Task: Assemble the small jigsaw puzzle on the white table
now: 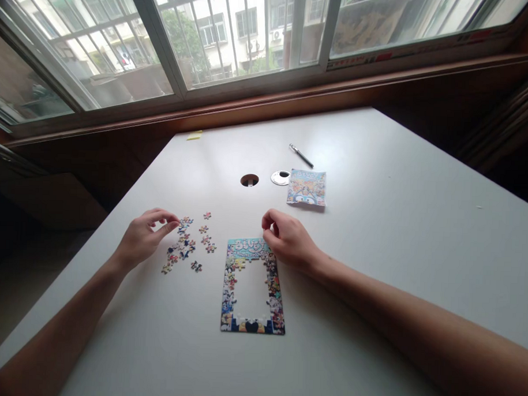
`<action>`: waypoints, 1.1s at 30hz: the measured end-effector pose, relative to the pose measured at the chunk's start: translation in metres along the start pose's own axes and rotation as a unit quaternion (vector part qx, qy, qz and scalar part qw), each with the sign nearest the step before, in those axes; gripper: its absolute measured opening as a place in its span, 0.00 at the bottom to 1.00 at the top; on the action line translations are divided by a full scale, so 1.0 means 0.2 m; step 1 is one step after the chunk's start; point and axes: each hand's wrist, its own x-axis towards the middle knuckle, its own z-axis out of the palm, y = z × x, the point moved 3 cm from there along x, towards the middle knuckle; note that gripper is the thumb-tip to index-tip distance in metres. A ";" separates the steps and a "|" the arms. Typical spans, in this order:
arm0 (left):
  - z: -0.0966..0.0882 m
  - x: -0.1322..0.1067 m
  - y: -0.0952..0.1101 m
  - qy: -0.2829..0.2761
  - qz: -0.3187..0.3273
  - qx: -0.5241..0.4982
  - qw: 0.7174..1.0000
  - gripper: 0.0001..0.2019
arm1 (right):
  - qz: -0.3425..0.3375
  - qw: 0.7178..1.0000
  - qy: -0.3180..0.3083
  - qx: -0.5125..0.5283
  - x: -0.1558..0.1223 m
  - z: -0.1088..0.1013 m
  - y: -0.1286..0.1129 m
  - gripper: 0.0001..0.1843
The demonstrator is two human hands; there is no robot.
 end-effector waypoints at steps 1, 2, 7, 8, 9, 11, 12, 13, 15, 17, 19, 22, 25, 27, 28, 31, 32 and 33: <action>0.01 0.00 0.00 -0.006 0.008 -0.006 1.000 0.08 | 0.000 1.000 0.000 0.001 0.00 0.00 0.00 0.05; 0.03 -0.01 0.00 -0.009 0.017 -0.008 1.000 0.08 | 0.001 1.000 0.001 0.002 0.00 0.00 0.00 0.05; 0.10 -0.03 0.06 -0.012 0.038 0.072 0.997 0.06 | 0.001 1.000 0.001 0.000 0.00 0.00 0.00 0.05; 0.11 -0.03 0.06 -0.015 0.036 0.082 0.996 0.06 | 0.002 1.000 0.001 0.000 0.00 0.00 0.00 0.05; 0.11 -0.03 0.06 -0.015 0.036 0.085 0.996 0.06 | 0.003 1.000 0.000 -0.001 0.00 0.00 0.00 0.05; 0.11 -0.04 0.06 -0.008 0.045 0.088 0.995 0.07 | 0.005 1.000 0.000 -0.002 0.00 0.00 0.00 0.05; 0.11 -0.04 0.06 -0.008 0.052 0.096 0.994 0.08 | 0.004 1.000 0.000 -0.002 0.00 0.00 0.00 0.04; 0.11 -0.04 0.06 -0.010 0.059 0.106 0.993 0.09 | 0.003 1.000 -0.001 -0.003 0.00 0.00 0.00 0.04; 0.10 -0.03 0.06 -0.022 0.066 0.124 0.990 0.11 | 0.003 1.000 -0.002 -0.004 0.00 0.00 0.00 0.04; 0.07 -0.03 0.05 -0.034 0.066 0.116 0.990 0.13 | 0.002 1.000 -0.002 -0.004 0.00 0.00 0.00 0.04; 0.03 -0.02 0.05 -0.063 0.080 0.085 0.991 0.12 | 0.002 1.000 -0.002 -0.004 0.00 0.00 0.00 0.04; -0.05 -0.02 0.05 -0.183 0.112 0.045 0.976 0.09 | 0.003 1.000 -0.001 -0.005 0.00 0.00 0.00 0.04; -0.10 -0.03 0.07 -0.273 0.126 0.025 0.953 0.05 | 0.005 1.000 -0.002 -0.007 0.00 0.00 0.00 0.04; -0.10 -0.04 0.07 -0.301 0.128 0.017 0.945 0.05 | 0.005 1.000 0.000 -0.008 0.00 0.00 0.00 0.04; -0.10 -0.04 0.07 -0.309 0.127 0.013 0.943 0.05 | 0.004 1.000 0.001 -0.008 0.00 0.00 0.00 0.04; -0.08 -0.05 0.07 -0.328 0.123 0.003 0.937 0.05 | 0.004 1.000 0.001 -0.006 0.00 0.00 0.00 0.04; -0.08 -0.04 0.07 -0.332 0.119 0.001 0.936 0.06 | 0.004 1.000 0.000 -0.006 0.00 0.00 0.00 0.04; -0.07 -0.04 0.06 -0.337 0.115 -0.002 0.935 0.06 | 0.004 1.000 0.000 -0.007 0.00 0.00 0.00 0.04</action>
